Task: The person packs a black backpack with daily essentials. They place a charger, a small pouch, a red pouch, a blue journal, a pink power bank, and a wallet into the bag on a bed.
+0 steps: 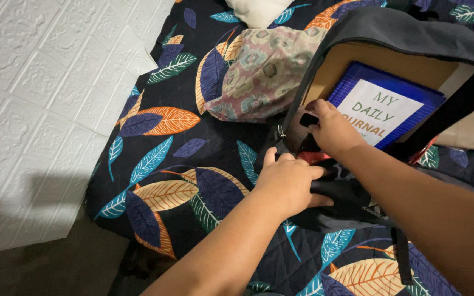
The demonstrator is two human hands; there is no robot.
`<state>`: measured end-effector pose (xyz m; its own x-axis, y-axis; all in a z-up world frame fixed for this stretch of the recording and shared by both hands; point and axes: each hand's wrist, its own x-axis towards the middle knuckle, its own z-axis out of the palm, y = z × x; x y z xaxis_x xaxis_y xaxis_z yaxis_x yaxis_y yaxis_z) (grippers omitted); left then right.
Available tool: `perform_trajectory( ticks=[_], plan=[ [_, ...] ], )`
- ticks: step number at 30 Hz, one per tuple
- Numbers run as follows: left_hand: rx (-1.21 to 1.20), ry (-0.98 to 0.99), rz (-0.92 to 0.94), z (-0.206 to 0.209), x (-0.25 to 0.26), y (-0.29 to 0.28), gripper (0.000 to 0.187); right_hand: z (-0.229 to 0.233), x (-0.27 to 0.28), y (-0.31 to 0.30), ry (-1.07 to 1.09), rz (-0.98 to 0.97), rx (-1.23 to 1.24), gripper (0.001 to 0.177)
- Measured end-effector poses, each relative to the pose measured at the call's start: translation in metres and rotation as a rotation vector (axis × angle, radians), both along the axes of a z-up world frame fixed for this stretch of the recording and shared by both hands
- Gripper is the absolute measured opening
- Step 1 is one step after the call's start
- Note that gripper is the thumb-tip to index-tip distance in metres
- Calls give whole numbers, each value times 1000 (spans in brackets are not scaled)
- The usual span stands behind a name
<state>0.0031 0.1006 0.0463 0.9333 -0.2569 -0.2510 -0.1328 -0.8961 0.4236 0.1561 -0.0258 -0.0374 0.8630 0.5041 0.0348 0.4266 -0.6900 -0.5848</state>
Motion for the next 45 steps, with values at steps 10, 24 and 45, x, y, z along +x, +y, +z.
perform_trajectory(
  ticks=[10,24,45],
  plan=[
    [15,9,4,0,2,0,63,15,-12,5,-46,-9,-119,54],
    [31,-43,26,-3,3,-3,75,3,1,5,-57,100,-480,57],
    [51,-32,5,6,23,-8,73,57,-42,-45,-91,-73,-191,43]
  ],
)
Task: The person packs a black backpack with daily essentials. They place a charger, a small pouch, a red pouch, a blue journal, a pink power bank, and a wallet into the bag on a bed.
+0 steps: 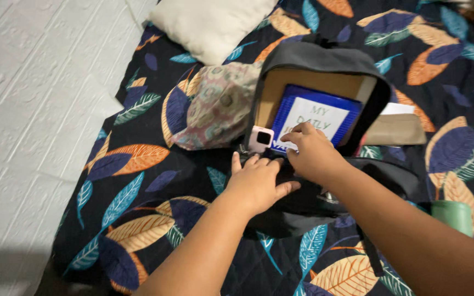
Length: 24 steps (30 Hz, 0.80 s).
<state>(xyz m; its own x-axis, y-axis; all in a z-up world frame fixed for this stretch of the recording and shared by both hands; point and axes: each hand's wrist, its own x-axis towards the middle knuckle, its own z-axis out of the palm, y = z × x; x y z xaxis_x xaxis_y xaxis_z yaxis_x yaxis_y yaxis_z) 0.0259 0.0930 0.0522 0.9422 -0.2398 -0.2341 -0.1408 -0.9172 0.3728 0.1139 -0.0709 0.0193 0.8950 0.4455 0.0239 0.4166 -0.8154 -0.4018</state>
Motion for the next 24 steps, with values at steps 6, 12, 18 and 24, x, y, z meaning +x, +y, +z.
perform_trajectory(
  ticks=[6,12,18,24],
  plan=[
    [-4,-31,-28,5,8,-14,71,22,-20,-22,-71,-90,52,37],
    [-34,-85,-94,13,21,-43,78,35,-35,-56,-98,-156,71,34],
    [-71,-77,-175,13,28,-91,80,35,-45,-106,-117,-279,151,33],
    [-95,-94,-205,6,44,-145,86,27,-45,-161,-183,-322,190,49]
  ],
)
